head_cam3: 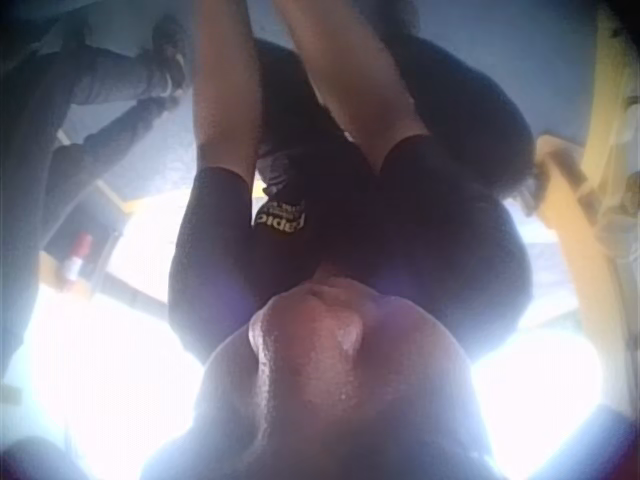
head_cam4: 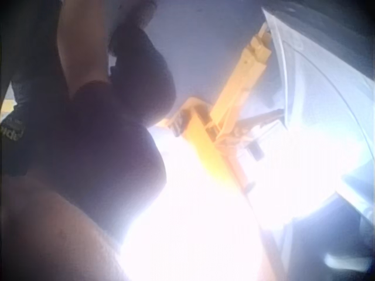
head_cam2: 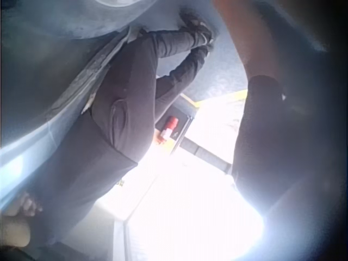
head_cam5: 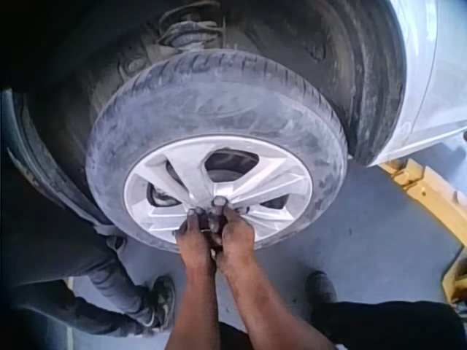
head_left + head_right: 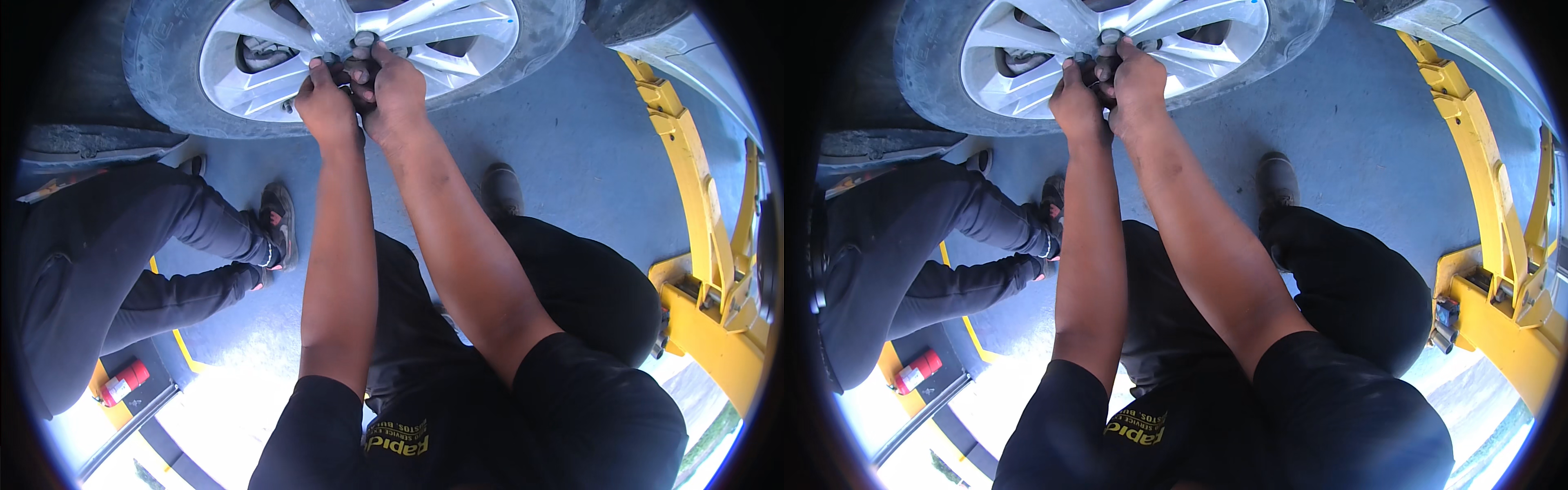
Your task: The person removes a tire from a car, then installs a new tire onto the wheel hub. They hand-tighten the lug nuts, use an impact wrench to secure them, and briefly work under the hood.
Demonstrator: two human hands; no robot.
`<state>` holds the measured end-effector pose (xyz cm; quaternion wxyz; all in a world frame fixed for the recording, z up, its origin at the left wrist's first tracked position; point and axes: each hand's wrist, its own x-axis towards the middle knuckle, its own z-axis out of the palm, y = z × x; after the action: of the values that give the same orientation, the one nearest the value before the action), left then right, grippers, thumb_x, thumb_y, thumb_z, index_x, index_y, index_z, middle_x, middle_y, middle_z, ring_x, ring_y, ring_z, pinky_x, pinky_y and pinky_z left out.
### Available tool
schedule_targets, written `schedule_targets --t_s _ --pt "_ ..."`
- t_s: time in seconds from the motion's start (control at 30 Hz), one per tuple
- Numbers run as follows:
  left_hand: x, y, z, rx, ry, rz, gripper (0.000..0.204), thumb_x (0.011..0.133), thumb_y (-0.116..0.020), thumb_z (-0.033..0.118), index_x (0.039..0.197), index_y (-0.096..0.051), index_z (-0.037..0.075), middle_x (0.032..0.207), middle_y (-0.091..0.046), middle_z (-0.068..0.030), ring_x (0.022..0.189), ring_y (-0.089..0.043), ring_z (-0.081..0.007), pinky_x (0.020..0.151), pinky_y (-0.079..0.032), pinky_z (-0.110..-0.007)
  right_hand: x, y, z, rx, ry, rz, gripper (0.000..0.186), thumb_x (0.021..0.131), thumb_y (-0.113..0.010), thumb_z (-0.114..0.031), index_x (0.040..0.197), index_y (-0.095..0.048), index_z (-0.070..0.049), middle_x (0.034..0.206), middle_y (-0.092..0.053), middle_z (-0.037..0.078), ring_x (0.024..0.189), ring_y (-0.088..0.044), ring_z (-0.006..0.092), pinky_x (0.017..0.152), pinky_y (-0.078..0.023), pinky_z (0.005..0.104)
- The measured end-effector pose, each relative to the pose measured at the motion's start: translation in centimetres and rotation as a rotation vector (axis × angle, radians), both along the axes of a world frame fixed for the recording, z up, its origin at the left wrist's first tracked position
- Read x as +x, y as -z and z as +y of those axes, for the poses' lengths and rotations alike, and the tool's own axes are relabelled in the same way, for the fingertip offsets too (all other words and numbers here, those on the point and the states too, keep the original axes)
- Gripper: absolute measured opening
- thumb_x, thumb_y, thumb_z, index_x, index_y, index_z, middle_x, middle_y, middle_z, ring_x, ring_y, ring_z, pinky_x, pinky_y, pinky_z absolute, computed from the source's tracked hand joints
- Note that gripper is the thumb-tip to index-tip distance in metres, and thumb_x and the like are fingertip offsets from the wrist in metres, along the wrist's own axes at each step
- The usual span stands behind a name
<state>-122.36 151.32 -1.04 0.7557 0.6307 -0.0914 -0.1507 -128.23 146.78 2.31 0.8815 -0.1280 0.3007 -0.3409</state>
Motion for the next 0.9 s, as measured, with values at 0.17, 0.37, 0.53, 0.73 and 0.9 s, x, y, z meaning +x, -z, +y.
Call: schedule_targets --t_s 0.17,0.37,0.53,0.73,0.9 --pt "-0.7 0.5 0.3 0.136 -0.157 0.009 0.034 0.097 -0.068 0.032 0.091 -0.058 0.0 0.083 -0.061 -0.0069 0.073 -0.058 -0.0173 0.063 -0.047 -0.03 -0.3 -0.4 0.0 -0.233 -0.002 0.195 0.032 0.108 -0.047 -0.027 0.095 -0.062 -0.002 0.068 -0.055 0.002 0.054 -0.038 0.0109 0.051 -0.032 0.0285" --pt "0.0 1.4 2.4 0.155 0.027 0.244 0.051 0.105 -0.05 0.049 0.114 -0.064 0.001 0.102 -0.068 -0.0113 0.087 -0.064 -0.0227 0.072 -0.047 -0.033 -0.9 0.4 -0.3 -0.04 -0.14 -0.051 0.029 0.105 -0.052 -0.026 0.095 -0.066 -0.003 0.065 -0.052 0.0 0.053 -0.041 0.0091 0.049 -0.03 0.0268" --pt "1.2 3.6 0.8 0.139 0.136 0.282 0.067 0.111 -0.033 0.052 0.108 -0.068 -0.006 0.094 -0.072 -0.0133 0.081 -0.067 -0.0239 0.073 -0.052 -0.037 -0.5 3.3 0.0 -0.313 -0.06 0.286 0.024 0.097 -0.058 -0.02 0.094 -0.071 0.001 0.071 -0.066 0.009 0.062 -0.062 0.02 0.061 -0.049 0.0351" --pt "3.4 6.5 0.8 -0.081 0.212 0.314 0.067 0.111 -0.035 0.046 0.108 -0.07 -0.011 0.095 -0.072 -0.0165 0.087 -0.068 -0.0254 0.083 -0.054 -0.037 0.4 7.6 0.3 -0.796 -0.249 0.666 0.026 0.089 -0.065 -0.018 0.1 -0.072 0.004 0.102 -0.075 0.025 0.101 -0.073 0.0395 0.089 -0.056 0.0433" --pt "4.4 5.8 2.2 0.054 0.229 0.265 0.057 0.111 -0.043 0.043 0.113 -0.068 -0.009 0.1 -0.073 -0.017 0.094 -0.07 -0.0264 0.085 -0.055 -0.039 1.2 7.8 1.3 -0.862 -0.124 0.697 0.027 0.092 -0.068 -0.019 0.101 -0.073 0.006 0.092 -0.077 0.018 0.08 -0.075 0.0255 0.076 -0.057 0.0361"
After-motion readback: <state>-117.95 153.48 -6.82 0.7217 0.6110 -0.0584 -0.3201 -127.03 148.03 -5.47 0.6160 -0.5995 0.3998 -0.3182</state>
